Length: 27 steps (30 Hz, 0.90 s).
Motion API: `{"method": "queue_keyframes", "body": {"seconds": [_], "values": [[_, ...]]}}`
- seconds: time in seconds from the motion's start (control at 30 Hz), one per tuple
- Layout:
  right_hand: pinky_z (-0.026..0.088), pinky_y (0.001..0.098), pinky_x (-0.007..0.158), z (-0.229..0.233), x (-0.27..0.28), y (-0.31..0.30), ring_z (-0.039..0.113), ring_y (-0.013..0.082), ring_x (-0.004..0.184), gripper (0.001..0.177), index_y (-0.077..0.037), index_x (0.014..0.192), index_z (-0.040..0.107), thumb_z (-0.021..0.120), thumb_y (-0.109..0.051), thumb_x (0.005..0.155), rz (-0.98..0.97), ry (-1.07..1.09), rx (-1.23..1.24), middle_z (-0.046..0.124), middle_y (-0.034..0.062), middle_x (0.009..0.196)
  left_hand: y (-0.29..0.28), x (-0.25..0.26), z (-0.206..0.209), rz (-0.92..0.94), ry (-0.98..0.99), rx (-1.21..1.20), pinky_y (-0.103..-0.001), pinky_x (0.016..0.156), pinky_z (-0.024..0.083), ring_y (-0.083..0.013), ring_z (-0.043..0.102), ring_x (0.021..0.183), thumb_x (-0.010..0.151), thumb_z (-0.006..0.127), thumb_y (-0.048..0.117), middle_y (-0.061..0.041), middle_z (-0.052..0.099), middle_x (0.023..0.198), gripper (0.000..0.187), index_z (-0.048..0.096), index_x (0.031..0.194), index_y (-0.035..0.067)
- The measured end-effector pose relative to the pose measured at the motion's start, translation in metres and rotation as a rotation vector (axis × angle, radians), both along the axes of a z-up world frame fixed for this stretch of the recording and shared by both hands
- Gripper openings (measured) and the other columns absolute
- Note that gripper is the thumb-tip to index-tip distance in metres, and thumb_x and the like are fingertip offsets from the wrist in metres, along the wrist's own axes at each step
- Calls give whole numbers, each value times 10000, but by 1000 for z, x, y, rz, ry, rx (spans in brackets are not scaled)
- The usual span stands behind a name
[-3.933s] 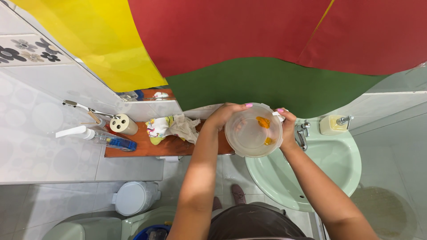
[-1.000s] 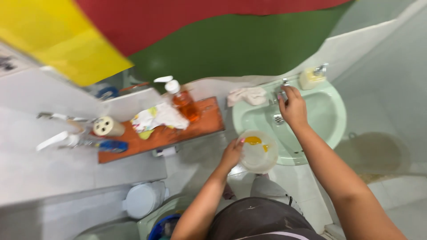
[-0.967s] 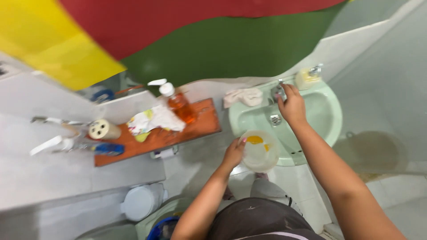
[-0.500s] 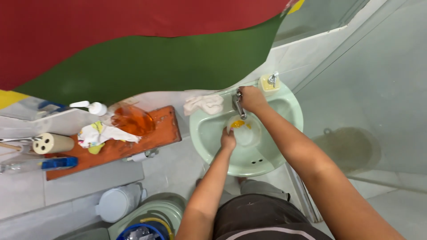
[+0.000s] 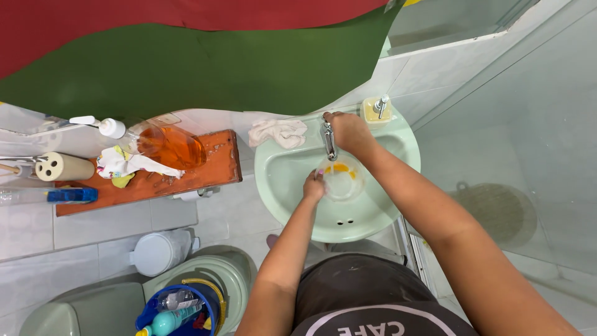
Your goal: The person prepares a cleaning solution by adding liquid soap to a container, then transfers it to a bucket with a sponge. They scrub the toilet bowl with the soapy sponge and retrieve a toilet brush from a holder.
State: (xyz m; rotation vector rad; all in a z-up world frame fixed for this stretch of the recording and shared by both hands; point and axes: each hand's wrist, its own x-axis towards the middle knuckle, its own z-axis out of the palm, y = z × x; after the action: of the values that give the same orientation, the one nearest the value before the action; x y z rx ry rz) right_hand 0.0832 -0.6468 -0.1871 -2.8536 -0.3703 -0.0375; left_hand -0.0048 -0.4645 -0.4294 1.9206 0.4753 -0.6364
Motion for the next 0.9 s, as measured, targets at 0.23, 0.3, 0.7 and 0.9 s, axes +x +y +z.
{"method": "queue_keyframes", "body": {"seconds": [0.23,0.3,0.7,0.9], "values": [[612,445,725,-2,1,-5,754,367,831,426,-101,1301,643,450,-42,925,25,20,59,727,130,922,-3,2,15,-8,43,-48,-414,651,656,-297,771,776,1057,499,436,-229,739,1045,522,587,1405,56],[610,439,718,4,-3,-3,751,369,813,400,-70,1276,640,455,-30,925,36,0,84,718,136,908,-1,-4,30,-33,74,-37,-442,619,648,-320,772,793,1056,504,447,-233,734,1058,534,585,1404,50],[612,437,752,-3,1,-6,751,375,852,483,-34,1368,595,452,27,910,61,49,108,724,160,982,10,0,58,-31,64,-50,-444,511,642,-314,757,676,1059,476,373,-262,725,990,538,553,1402,-33],[613,471,754,11,-3,-4,751,407,864,458,-34,1383,590,441,10,952,49,92,72,729,190,970,16,3,55,38,30,-60,-377,485,629,-255,740,611,1067,488,361,-195,712,853,508,563,1385,-28]]}}
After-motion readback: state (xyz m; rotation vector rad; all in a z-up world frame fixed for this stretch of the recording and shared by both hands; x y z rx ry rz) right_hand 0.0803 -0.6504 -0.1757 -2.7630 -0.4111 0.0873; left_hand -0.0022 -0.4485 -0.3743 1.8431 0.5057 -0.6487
